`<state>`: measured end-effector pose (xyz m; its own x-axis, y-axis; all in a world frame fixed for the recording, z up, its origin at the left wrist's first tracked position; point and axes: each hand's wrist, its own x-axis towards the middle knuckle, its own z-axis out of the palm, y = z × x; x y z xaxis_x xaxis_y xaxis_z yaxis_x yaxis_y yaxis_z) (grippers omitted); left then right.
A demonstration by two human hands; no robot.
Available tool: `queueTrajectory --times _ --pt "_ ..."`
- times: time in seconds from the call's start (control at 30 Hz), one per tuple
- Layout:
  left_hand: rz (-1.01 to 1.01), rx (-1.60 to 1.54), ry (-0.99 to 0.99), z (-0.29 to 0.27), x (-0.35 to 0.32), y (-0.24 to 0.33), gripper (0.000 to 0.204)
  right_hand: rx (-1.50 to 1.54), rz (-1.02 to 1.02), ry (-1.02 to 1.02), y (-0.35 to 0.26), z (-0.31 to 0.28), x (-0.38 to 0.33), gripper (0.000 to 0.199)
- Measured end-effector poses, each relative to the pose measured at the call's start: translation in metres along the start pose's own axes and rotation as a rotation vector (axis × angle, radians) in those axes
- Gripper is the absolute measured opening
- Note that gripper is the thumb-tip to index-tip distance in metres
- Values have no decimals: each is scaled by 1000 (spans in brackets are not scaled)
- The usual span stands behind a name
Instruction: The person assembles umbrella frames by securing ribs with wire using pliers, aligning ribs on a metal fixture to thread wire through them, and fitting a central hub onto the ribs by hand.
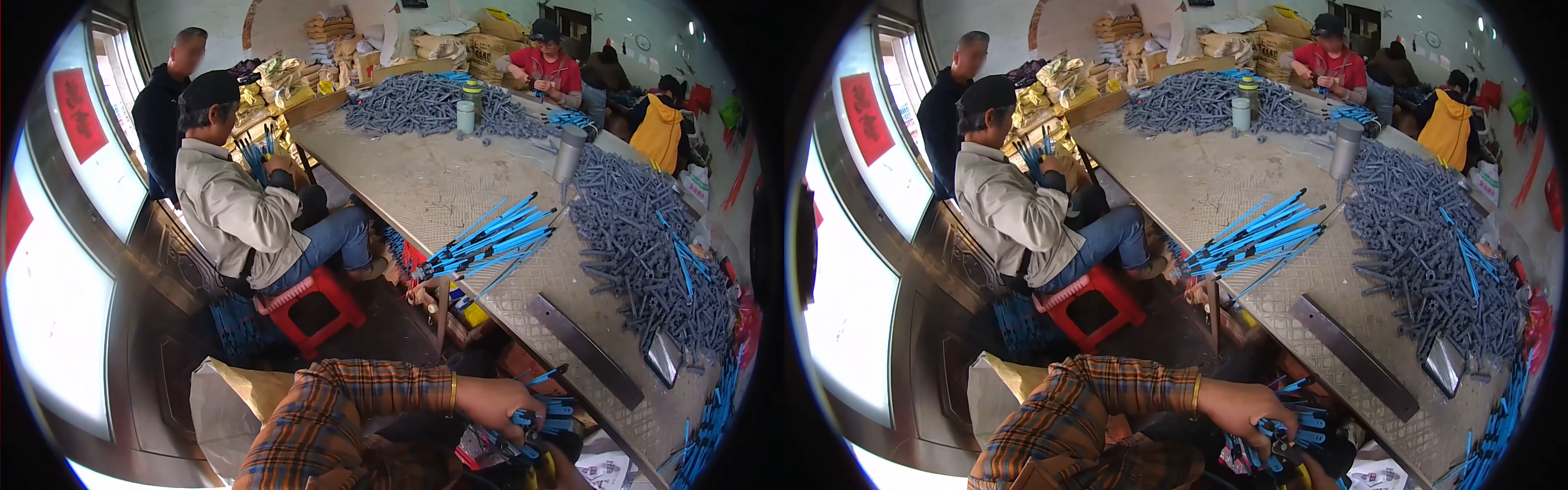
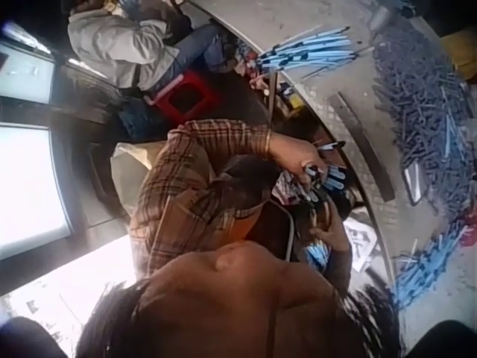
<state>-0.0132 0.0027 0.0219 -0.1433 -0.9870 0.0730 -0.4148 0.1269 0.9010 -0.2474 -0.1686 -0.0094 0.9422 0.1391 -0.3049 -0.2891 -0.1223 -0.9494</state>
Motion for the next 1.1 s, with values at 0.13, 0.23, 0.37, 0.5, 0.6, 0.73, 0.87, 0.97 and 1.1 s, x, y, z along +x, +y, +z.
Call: queueTrajectory --times 0.13,0.23,0.37,0.5,0.6,0.73,0.87,0.97,1.1 --pt "-30 -15 38 -5 11 -6 38 -974 -212 490 -21 -1 9 47" --pt "-65 9 61 -15 -4 -7 43 -850 -251 315 -55 -4 28 42" --pt "-12 32 11 -20 1 -2 44 -281 -210 -90 -30 -20 32 37" --pt "63 69 -47 -13 5 -7 46 867 421 -425 12 1 28 32" --pt "24 73 -87 -11 10 -3 47 825 380 -432 18 -4 24 31" --pt "19 71 -106 -10 11 -1 48 659 345 -456 9 -16 25 29" --pt "38 81 -110 -8 13 0 48 560 347 -425 -15 -25 21 25" --pt "48 85 -117 -9 15 -2 48 556 360 -402 -19 -28 19 23" --pt "46 85 -124 -10 15 -3 48 577 364 -413 -17 -28 20 24"
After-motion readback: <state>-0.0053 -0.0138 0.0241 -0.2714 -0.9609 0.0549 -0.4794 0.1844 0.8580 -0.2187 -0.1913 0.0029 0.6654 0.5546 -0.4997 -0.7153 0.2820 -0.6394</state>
